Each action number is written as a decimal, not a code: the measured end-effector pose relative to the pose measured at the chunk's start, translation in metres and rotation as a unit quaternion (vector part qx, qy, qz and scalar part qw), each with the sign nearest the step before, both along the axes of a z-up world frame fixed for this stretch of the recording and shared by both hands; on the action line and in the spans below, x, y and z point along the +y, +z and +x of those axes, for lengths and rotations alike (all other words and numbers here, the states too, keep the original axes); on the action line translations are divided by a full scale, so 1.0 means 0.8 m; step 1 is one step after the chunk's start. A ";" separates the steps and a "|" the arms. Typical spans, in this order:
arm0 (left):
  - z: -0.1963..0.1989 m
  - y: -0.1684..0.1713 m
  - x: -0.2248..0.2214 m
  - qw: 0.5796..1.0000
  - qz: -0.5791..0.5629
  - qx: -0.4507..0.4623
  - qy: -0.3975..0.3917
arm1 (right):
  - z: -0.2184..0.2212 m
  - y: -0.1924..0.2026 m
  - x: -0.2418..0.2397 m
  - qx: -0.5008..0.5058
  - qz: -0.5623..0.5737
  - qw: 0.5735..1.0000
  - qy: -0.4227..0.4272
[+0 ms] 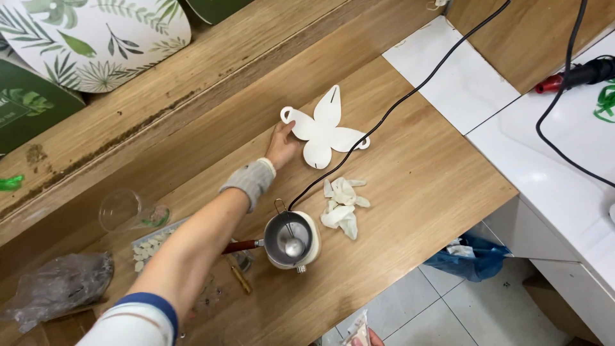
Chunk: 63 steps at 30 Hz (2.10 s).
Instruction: Packing small decorative items into specialized paper boxes and bags.
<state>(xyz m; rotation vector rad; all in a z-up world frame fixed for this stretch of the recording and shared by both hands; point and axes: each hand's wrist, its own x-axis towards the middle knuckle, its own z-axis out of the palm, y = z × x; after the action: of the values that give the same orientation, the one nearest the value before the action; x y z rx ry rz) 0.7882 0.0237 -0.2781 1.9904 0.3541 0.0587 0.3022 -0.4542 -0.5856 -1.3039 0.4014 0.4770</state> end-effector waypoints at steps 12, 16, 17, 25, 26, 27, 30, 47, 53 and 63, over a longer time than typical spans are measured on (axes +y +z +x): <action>-0.371 0.419 -0.021 0.764 0.532 -0.351 -0.100 | 0.050 0.410 0.140 -0.044 0.038 0.993 -0.106; -0.582 0.453 -0.049 0.856 0.384 -0.346 0.031 | 0.019 0.560 0.175 -0.138 0.091 0.984 -0.071; -0.625 0.459 -0.060 0.853 0.385 -0.349 0.044 | 0.008 0.605 0.180 -0.146 0.091 0.983 -0.060; -0.935 0.451 -0.091 0.859 -0.173 -0.422 0.232 | -0.201 0.855 0.261 -0.371 0.169 0.896 0.173; -0.961 0.428 -0.086 0.855 -0.173 -0.424 0.242 | -0.222 0.864 0.278 -0.371 0.169 0.895 0.184; -0.982 0.405 -0.083 0.843 -0.265 -0.402 0.240 | -0.240 0.873 0.294 -0.362 0.158 0.888 0.235; -1.025 0.367 -0.074 0.793 -0.457 -0.346 0.206 | -0.281 0.875 0.336 -0.375 0.121 0.861 0.320; -1.020 0.364 -0.091 0.766 -0.517 -0.296 0.243 | -0.279 0.858 0.385 -0.688 -0.266 0.610 0.288; -1.002 0.355 -0.096 0.810 -0.468 -0.255 0.246 | -0.241 0.867 0.330 -0.672 -0.226 0.644 0.288; -0.980 0.363 -0.106 0.838 -0.373 -0.322 0.235 | -0.193 0.757 0.288 -0.136 0.229 0.868 0.420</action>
<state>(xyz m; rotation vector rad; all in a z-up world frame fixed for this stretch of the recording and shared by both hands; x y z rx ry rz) 0.0040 -0.0608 0.0126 0.9822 0.3400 0.7696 0.1477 -0.2237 0.0204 -1.0007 -0.5375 1.0268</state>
